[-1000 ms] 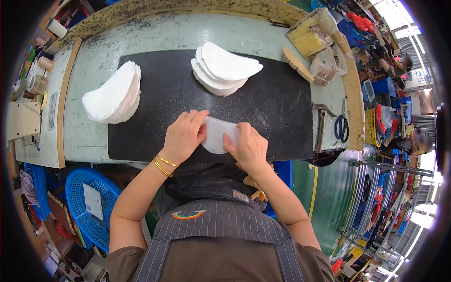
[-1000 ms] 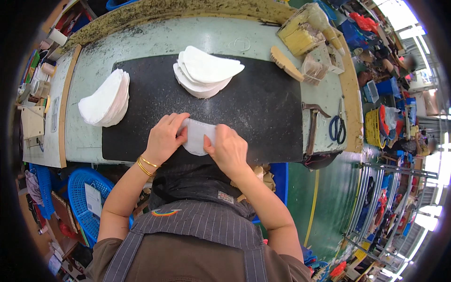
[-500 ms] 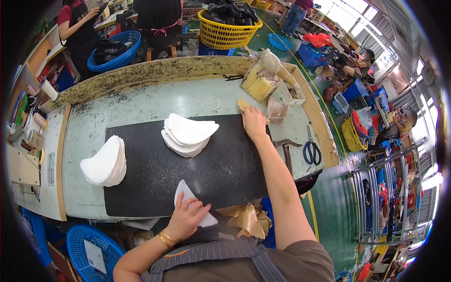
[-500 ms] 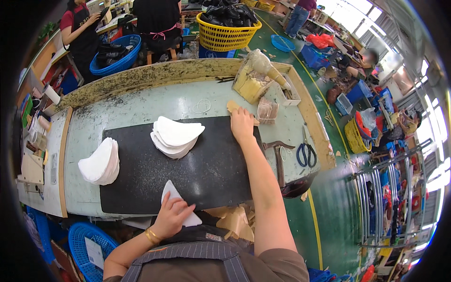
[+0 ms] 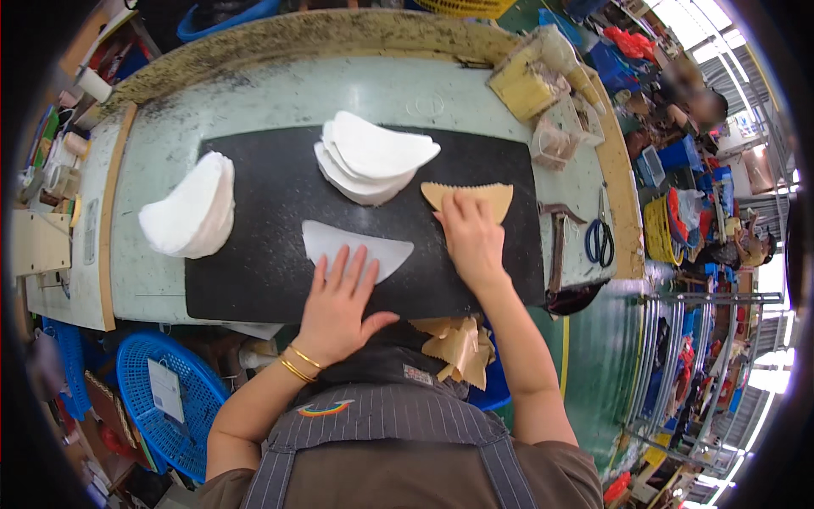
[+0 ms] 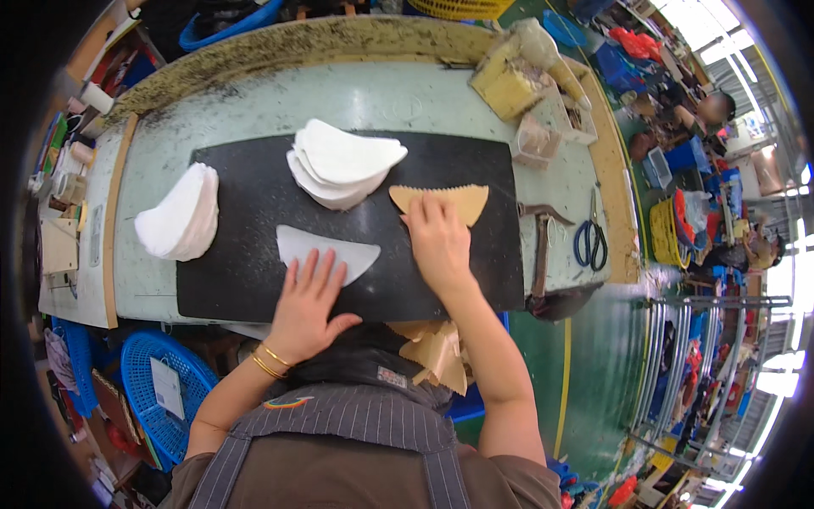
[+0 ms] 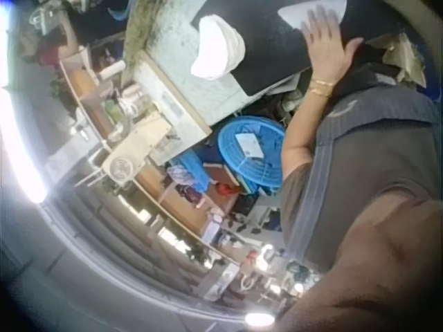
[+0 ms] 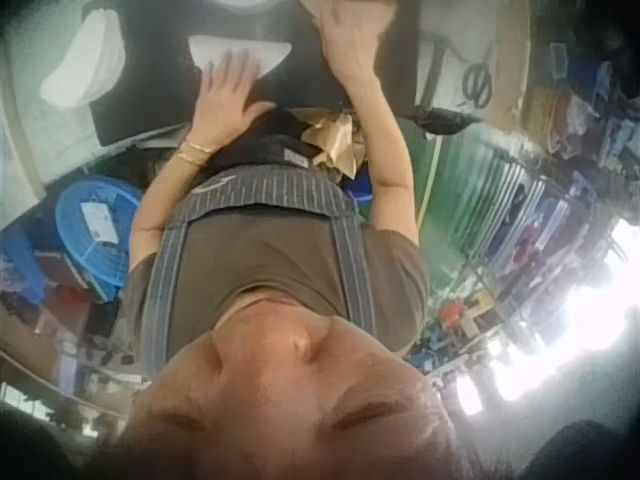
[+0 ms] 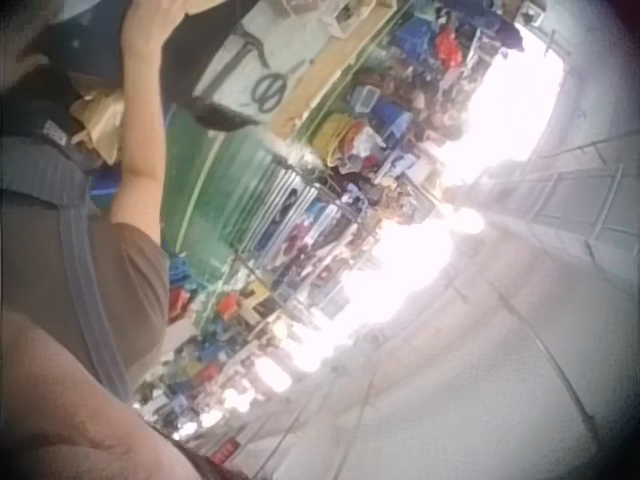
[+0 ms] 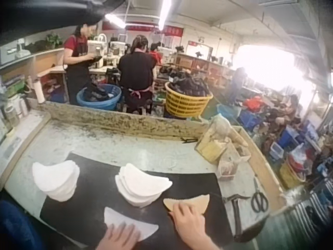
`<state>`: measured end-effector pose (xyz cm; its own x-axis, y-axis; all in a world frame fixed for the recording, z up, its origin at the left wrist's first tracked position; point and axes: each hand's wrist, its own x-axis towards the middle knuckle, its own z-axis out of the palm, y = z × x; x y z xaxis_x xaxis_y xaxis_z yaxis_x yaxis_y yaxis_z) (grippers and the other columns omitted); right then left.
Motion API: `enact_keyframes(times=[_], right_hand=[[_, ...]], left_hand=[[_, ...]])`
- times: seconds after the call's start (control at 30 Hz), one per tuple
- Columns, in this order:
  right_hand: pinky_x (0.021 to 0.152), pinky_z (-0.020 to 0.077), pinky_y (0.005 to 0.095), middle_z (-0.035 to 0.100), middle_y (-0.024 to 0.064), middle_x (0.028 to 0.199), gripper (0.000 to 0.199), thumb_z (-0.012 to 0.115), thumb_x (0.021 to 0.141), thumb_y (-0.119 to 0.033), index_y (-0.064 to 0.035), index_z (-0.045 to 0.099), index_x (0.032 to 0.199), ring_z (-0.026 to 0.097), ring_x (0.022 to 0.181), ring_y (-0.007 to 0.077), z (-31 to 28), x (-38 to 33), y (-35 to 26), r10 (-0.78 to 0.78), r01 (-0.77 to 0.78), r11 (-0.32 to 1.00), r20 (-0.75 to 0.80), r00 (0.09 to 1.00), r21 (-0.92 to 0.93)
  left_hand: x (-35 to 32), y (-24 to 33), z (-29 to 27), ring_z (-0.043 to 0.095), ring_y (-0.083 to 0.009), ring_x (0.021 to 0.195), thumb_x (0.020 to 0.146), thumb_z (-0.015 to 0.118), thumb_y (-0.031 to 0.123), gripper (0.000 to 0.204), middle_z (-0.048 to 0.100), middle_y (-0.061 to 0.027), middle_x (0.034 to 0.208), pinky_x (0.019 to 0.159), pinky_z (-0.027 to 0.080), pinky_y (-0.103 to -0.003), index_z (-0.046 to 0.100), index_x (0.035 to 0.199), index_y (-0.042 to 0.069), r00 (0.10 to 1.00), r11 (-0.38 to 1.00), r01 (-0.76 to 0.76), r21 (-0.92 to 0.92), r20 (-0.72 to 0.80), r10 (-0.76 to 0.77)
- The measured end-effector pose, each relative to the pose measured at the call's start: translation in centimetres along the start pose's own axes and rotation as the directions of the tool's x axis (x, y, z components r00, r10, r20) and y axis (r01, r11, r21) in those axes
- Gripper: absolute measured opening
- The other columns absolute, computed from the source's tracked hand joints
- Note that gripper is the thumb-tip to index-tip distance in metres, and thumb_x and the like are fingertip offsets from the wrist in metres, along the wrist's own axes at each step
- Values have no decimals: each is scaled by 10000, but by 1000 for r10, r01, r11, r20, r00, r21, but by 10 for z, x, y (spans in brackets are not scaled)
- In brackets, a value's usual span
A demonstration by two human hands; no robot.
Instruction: The worker is sorting and stacking white and tan shoe components on a workstation.
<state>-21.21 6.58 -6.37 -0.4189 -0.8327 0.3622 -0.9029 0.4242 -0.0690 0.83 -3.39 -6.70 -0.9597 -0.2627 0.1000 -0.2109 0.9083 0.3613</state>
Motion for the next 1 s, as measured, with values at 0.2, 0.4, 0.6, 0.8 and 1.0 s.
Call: enact_keyframes(times=[0.2, 0.4, 0.6, 0.8, 1.0], right_hand=[[626, 512, 327, 611, 107, 918, 312, 587, 698, -33, 18, 596, 1006, 591, 803, 252, 2, -22, -2, -151, 142, 984, -87, 985, -106], [585, 489, 282, 648, 90, 745, 135, 621, 794, -1, 7, 654, 925, 615, 607, 182, 9, -31, 16, 278, -101, 827, -247, 928, 553], [569, 443, 208, 657, 51, 801, 190, 613, 810, -31, 58, 646, 975, 579, 675, 75, 9, -22, 42, 456, -509, -41, 469, 756, 860], [566, 438, 198, 661, 59, 802, 187, 688, 794, -49, 46, 650, 951, 584, 668, 75, -1, -8, 43, 463, -481, -126, 481, 745, 867], [656, 445, 225, 643, 64, 894, 151, 617, 855, -63, 19, 630, 981, 582, 774, 107, 5, -27, 57, 663, -171, -260, 305, 683, 950]], left_hand=[[-16, 21, 2, 290, -424, 1312, 807, 541, 589, 784, 366, -232, 1400, 1046, 208, -573, 457, 1293, -21, 998, 998, 61, 26, 9, -61], [55, 30, -28, 502, -339, 1091, 807, 684, 246, 359, 569, -158, 1158, 921, 406, -411, 612, 1057, -2, 913, 980, -134, -144, -402, 66], [97, 27, -4, 590, -313, 942, 815, 677, 167, 227, 639, -139, 995, 835, 468, -361, 632, 964, 3, 916, 865, -93, -494, -383, -121], [114, 32, 3, 578, -305, 959, 825, 651, 146, 199, 628, -124, 1022, 825, 457, -369, 625, 972, 13, 914, 857, -127, -499, -395, -95], [119, 41, 35, 542, -261, 1052, 795, 663, 382, 425, 602, -98, 1106, 930, 350, -431, 605, 1064, 59, 952, 961, -256, -108, -202, 231]])
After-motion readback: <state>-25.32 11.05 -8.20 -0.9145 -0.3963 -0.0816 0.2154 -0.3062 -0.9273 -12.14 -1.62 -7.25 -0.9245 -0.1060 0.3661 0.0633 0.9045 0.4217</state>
